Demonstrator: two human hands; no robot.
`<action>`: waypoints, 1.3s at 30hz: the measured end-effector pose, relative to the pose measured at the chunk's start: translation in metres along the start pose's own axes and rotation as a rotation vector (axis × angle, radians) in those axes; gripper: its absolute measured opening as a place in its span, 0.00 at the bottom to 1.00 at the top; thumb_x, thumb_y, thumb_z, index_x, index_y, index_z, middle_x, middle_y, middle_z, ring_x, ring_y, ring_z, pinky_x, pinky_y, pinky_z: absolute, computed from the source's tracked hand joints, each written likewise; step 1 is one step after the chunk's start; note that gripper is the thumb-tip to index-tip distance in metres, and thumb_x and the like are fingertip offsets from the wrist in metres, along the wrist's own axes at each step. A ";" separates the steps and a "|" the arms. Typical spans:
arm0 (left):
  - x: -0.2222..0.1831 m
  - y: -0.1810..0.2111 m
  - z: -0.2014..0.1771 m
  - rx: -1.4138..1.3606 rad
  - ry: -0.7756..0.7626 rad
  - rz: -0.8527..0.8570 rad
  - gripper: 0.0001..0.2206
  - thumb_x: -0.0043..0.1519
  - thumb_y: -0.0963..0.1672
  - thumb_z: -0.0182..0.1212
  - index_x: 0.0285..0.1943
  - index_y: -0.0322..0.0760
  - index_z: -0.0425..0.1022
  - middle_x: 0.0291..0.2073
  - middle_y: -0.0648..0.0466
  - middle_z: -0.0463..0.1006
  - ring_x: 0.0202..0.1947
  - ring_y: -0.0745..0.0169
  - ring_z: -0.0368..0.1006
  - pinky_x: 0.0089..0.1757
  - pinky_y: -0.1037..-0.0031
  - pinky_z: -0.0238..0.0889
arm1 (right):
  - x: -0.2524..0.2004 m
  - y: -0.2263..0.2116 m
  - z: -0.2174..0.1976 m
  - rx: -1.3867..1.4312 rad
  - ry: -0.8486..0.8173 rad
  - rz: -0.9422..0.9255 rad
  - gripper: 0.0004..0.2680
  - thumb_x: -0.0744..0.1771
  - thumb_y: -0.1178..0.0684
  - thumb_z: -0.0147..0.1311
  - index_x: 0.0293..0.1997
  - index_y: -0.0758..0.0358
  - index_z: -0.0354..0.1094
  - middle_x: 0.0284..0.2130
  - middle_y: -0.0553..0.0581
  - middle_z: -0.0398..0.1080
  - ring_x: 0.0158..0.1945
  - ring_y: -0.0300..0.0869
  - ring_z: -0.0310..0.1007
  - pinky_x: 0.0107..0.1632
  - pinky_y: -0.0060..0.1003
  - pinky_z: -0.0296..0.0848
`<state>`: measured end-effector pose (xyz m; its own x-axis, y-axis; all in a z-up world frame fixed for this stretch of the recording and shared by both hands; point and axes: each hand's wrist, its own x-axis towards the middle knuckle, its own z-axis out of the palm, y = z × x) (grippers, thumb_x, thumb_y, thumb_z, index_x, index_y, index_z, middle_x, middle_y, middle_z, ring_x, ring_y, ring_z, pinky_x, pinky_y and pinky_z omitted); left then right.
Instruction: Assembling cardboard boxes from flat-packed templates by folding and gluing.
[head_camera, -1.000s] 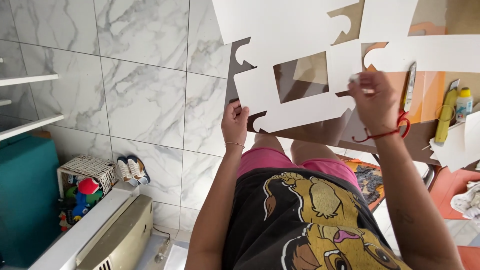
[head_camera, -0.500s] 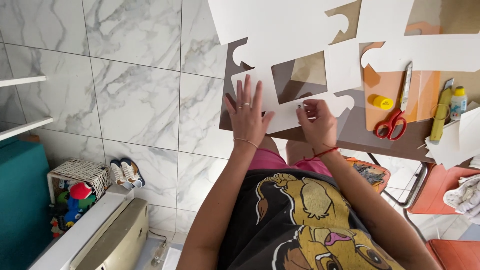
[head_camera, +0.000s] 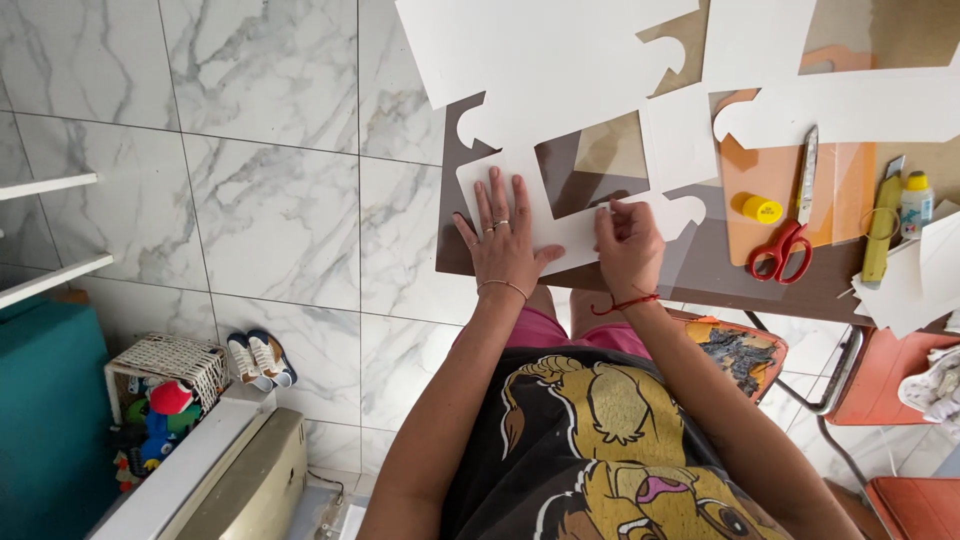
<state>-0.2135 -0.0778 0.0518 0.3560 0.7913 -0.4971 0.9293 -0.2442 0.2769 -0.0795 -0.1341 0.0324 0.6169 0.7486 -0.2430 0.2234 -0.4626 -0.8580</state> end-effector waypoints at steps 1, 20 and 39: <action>0.001 0.000 0.000 0.001 -0.002 0.002 0.48 0.46 0.58 0.56 0.66 0.43 0.24 0.64 0.46 0.22 0.64 0.46 0.20 0.54 0.40 0.22 | -0.001 0.003 0.003 0.000 0.002 0.003 0.04 0.63 0.62 0.50 0.37 0.73 0.61 0.20 0.59 0.64 0.15 0.36 0.63 0.18 0.26 0.63; 0.002 -0.001 0.002 -0.001 -0.022 -0.005 0.48 0.46 0.57 0.56 0.66 0.42 0.24 0.64 0.46 0.21 0.64 0.46 0.19 0.54 0.40 0.20 | -0.010 -0.003 0.018 -0.086 0.032 -0.059 0.03 0.63 0.59 0.50 0.32 0.68 0.62 0.16 0.58 0.65 0.16 0.43 0.65 0.22 0.33 0.63; 0.003 0.002 -0.002 0.020 -0.045 -0.009 0.47 0.47 0.57 0.56 0.66 0.41 0.25 0.64 0.45 0.22 0.64 0.45 0.20 0.54 0.41 0.21 | -0.009 0.009 0.014 -0.153 0.056 -0.091 0.04 0.63 0.57 0.51 0.33 0.65 0.63 0.19 0.59 0.63 0.23 0.46 0.66 0.26 0.36 0.63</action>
<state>-0.2107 -0.0748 0.0521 0.3516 0.7674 -0.5362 0.9340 -0.2488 0.2563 -0.0937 -0.1388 0.0205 0.6286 0.7653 -0.1385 0.3900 -0.4643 -0.7952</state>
